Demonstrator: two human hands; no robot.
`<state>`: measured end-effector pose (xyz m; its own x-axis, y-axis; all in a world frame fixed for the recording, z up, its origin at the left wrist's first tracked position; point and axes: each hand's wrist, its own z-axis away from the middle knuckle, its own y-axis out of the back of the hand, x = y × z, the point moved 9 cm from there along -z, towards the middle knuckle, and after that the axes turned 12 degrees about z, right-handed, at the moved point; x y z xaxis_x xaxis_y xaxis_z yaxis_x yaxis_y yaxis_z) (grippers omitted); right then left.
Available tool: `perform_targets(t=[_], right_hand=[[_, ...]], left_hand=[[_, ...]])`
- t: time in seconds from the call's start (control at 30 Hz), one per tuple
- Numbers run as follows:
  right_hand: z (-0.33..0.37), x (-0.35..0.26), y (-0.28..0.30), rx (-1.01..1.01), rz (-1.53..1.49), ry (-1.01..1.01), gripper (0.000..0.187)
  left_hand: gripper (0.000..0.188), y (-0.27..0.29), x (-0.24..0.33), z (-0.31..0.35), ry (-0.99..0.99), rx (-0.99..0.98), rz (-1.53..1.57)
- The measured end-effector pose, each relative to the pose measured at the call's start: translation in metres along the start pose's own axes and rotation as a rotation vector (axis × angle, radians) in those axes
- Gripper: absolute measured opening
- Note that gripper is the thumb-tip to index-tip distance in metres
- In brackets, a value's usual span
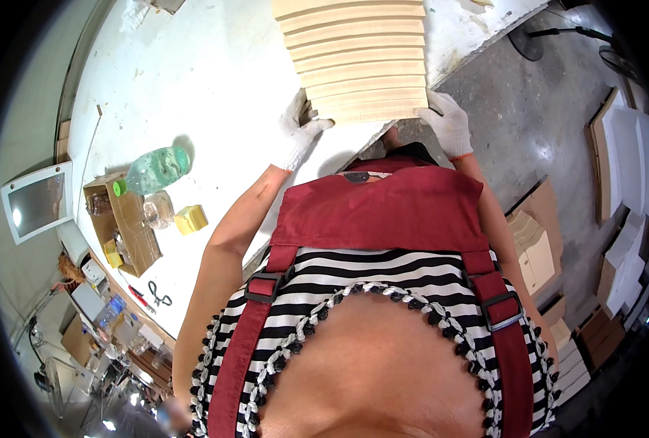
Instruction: The person wipes a series of wooden slats and a larger wooden panel using a cloth, then pours a liquid from a plastic bottle onto the cloth to continue wiping the wood.
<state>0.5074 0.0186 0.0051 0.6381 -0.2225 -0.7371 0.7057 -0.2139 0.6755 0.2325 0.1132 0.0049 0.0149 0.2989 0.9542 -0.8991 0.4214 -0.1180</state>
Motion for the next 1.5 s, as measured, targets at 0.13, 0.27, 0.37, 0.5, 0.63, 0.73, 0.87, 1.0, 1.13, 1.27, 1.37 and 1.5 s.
perform_targets(t=[0.13,0.27,0.37,0.5,0.63,0.73,0.87,1.0,1.13,1.27,1.37,1.5], right_hand=[[0.021,0.012,-0.034,-0.187,-0.695,-0.359,0.052],[0.040,0.029,-0.057,-0.061,-0.967,-0.544,0.051],[0.043,0.044,-0.064,-0.042,-1.064,-0.566,0.048],[0.029,0.062,-0.029,0.018,-0.651,-0.358,0.047],[0.001,0.072,0.021,0.050,-0.507,-0.290,0.041],[-0.018,0.112,0.030,0.016,-0.863,-0.612,0.039],[-0.055,0.115,0.061,0.007,-0.642,-0.443,0.038],[-0.066,0.123,0.061,-0.080,-0.791,-0.489,0.027],[-0.055,0.081,0.101,-0.086,0.436,0.217,0.030],[-0.060,0.146,0.079,-0.217,0.197,0.076,0.042],[-0.039,0.306,0.065,-0.159,-0.668,-0.617,0.042],[0.002,0.402,0.028,-0.043,-1.093,-1.001,0.044]], left_hand=[[0.083,0.011,-0.014,0.010,0.029,0.103,0.078],[0.065,0.012,-0.011,0.019,0.118,0.087,0.156],[0.057,0.011,-0.007,0.017,0.120,0.060,0.178],[0.055,-0.015,-0.011,0.015,0.221,0.070,0.323],[0.058,-0.061,-0.007,-0.001,0.277,-0.057,0.395],[0.057,-0.100,0.004,-0.018,0.249,-0.153,0.579],[0.052,-0.117,-0.006,-0.032,0.278,-0.195,0.608],[0.051,-0.104,-0.015,-0.044,0.167,-0.019,0.119],[0.052,-0.090,-0.020,-0.021,0.301,0.101,0.530],[0.046,0.006,0.022,0.035,-0.111,0.498,0.183],[0.034,0.064,0.119,0.150,-0.437,1.099,-0.875],[0.085,0.196,0.028,0.291,-0.383,1.880,0.029]])
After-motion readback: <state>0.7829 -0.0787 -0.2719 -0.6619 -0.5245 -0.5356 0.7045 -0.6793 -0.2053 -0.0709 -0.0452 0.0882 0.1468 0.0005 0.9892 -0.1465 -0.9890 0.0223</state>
